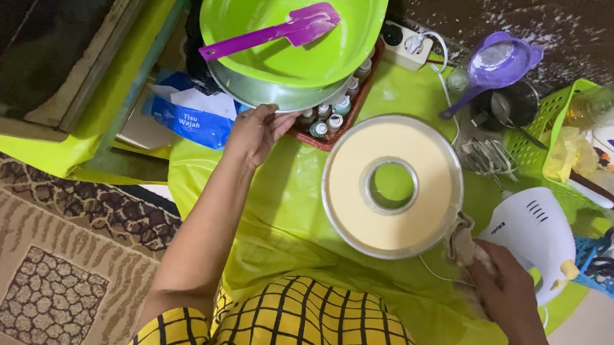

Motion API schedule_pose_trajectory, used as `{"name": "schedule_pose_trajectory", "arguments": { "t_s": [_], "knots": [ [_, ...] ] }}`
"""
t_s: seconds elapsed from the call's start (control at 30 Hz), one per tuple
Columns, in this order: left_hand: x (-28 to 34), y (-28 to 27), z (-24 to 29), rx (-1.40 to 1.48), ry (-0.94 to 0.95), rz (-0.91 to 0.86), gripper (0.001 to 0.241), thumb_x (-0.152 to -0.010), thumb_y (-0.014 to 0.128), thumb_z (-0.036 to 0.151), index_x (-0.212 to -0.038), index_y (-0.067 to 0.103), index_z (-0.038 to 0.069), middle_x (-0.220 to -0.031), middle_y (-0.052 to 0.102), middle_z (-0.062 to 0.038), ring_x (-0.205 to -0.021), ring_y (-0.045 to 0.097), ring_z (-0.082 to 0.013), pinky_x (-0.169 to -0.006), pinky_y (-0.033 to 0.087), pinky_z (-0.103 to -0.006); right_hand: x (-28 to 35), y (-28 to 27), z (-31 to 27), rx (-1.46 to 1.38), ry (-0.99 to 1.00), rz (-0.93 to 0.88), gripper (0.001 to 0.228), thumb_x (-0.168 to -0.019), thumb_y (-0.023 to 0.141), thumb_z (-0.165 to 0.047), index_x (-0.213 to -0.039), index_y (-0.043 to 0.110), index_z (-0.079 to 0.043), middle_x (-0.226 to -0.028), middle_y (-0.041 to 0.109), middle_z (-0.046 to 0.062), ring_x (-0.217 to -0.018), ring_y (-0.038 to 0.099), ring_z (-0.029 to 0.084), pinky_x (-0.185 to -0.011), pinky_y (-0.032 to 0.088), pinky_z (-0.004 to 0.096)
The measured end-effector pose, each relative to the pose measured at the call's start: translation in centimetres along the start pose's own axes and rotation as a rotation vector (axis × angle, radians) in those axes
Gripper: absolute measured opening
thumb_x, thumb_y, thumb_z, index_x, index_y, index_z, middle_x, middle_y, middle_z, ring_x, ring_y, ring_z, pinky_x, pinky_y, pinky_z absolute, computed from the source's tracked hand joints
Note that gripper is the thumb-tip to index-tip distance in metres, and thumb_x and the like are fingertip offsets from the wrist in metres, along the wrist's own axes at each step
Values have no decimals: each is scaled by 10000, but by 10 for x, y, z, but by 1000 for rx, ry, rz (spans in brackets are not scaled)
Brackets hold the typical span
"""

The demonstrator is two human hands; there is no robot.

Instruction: Scraping cake batter into a pan, cleaning the edges of the pan, and placing the cake in the oven.

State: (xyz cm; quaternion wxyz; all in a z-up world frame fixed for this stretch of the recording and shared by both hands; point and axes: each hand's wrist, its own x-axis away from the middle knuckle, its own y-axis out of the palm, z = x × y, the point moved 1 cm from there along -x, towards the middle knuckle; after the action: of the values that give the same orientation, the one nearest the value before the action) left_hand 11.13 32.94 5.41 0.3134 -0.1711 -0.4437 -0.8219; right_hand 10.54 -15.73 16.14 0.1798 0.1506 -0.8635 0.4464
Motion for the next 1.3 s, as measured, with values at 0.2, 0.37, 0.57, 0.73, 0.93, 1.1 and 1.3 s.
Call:
{"name": "schedule_pose_trajectory", "arguments": {
  "t_s": [0.2,0.37,0.57,0.73,0.93,1.1,1.3],
  "knots": [
    [6,-22,-7,-83,2,4,220,-1043,465,49,-1135,494,-149,-1053,675,-343,-959,731,-362,-859,637,-345,-11,4,9,37,-106,18,420,-919,634,-103,-1338,647,-82,-1211,724,124,-1005,692,288,-880,519,398],
    [18,6,-2,-149,-5,-27,311,-985,501,-23,-1226,449,-212,-1034,664,-361,-927,742,-362,-834,655,-323,-11,6,-8,-62,-82,-5,433,-913,641,-85,-1345,652,-61,-1090,741,135,-848,667,252,-738,489,356],
    [-16,36,-27,-170,-48,-49,280,-992,497,-20,-1221,490,-180,-1001,695,-335,-875,749,-338,-785,662,-317,-8,6,-34,-77,-7,-49,453,-947,601,-90,-1400,605,-98,-1009,772,195,-736,739,306,-552,464,352],
    [-9,44,-54,-186,-77,-69,274,-988,487,0,-1189,531,-181,-1060,693,-341,-902,756,-345,-754,653,-310,-10,11,-16,-194,14,-70,430,-952,619,-49,-1382,617,-62,-982,783,204,-699,751,285,-532,514,350],
    [14,24,-56,-173,-6,-77,316,-890,636,42,-1116,542,-159,-1031,648,-357,-954,719,-470,-871,620,-529,-24,17,11,-160,-189,2,409,-1027,604,-166,-1416,603,-37,-1355,623,282,-1266,561,493,-1105,382,652],
    [75,-26,0,-517,-55,-62,226,-1010,549,24,-1096,665,-150,-980,747,-296,-830,769,-284,-764,673,-303,-34,8,36,94,-60,172,436,-1013,546,-148,-1429,554,-17,-986,666,211,-781,579,325,-740,438,444],
    [148,-122,24,-703,-33,79,313,-998,615,256,-1107,721,-17,-952,721,-192,-825,657,-242,-728,592,-346,-32,13,63,-47,-183,220,139,-1026,560,-29,-1153,579,24,-806,547,129,-696,472,243,-669,392,398]
  ]
}}
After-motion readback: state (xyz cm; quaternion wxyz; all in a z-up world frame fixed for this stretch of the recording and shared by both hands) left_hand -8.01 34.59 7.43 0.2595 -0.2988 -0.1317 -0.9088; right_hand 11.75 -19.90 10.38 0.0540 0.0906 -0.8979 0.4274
